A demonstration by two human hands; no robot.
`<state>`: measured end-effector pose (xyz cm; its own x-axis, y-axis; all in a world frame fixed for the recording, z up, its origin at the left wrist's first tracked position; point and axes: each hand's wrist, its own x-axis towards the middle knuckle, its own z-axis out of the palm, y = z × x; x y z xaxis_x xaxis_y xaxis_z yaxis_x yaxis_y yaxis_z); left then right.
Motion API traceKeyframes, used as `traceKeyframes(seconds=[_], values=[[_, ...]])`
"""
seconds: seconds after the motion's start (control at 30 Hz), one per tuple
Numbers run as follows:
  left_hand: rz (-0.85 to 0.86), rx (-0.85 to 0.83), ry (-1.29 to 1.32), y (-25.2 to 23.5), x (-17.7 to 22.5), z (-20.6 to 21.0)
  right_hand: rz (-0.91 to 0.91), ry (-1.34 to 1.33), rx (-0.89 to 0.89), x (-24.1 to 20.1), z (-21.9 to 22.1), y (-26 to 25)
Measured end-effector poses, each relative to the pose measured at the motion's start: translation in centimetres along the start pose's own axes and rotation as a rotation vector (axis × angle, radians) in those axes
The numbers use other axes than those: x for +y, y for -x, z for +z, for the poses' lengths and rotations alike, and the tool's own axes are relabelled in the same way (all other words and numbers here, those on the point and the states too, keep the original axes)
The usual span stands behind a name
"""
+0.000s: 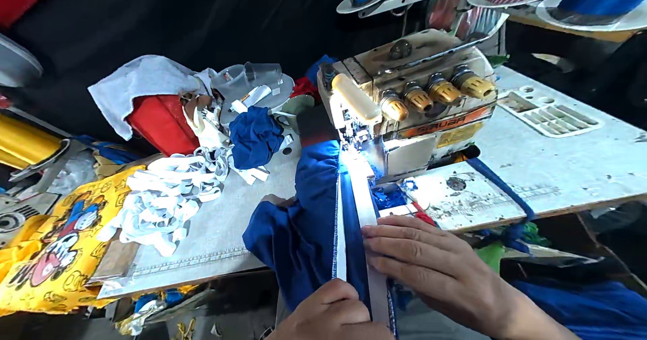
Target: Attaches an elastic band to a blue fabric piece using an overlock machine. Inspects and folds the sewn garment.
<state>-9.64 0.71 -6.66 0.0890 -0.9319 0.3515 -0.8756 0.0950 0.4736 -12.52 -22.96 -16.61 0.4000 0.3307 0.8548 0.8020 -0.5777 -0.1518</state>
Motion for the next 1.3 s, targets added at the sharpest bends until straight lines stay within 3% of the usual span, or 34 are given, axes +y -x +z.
traceKeyframes(seconds=[0.13, 0.23, 0.37, 0.53, 0.7, 0.87, 0.97, 1.03, 1.2, 1.23, 1.3], values=[[-0.174, -0.037, -0.071, -0.8, -1.9, 0.7, 0.034, 0.024, -0.012, -0.1, 1.3, 1.8], [-0.324, 0.19, -0.096, -1.8, -5.7, 2.3, 0.06, 0.072, -0.012, 0.1, 1.9, 3.1], [-0.37, 0.398, -0.374, -4.7, -10.0, 3.5, 0.089, 0.161, 0.056, -0.1, 2.2, 3.1], [-0.407, 0.385, -0.684, -4.7, -12.2, 3.6, 0.179, 0.055, 0.139, 0.4, 0.7, 1.6], [-0.398, 0.36, -0.716, -4.2, -12.2, 3.6, 0.175, 0.031, 0.158, 0.2, 0.8, 0.5], [-0.445, 0.393, -0.679, -3.1, -12.4, 4.0, 0.178, 0.112, 0.08, 0.2, 4.2, 3.3], [-0.513, 0.418, -0.7, -1.4, -13.8, 3.8, 0.214, 0.1, 0.082, 0.4, 4.1, 3.7], [-0.615, 0.419, -0.557, -0.4, -14.6, 3.8, 0.228, 0.069, 0.086, 0.2, 3.8, 3.4], [-0.903, 0.582, 0.304, -0.1, -14.5, 3.0, 0.266, 0.016, 0.098, 0.2, 4.1, 3.5], [-0.905, 0.583, 0.346, 0.1, -14.4, 2.6, 0.267, 0.011, 0.105, 0.4, 4.3, 3.8], [-0.847, 0.574, 0.187, 0.2, -13.7, 0.6, 0.262, -0.011, 0.126, 0.5, 4.0, 3.5]])
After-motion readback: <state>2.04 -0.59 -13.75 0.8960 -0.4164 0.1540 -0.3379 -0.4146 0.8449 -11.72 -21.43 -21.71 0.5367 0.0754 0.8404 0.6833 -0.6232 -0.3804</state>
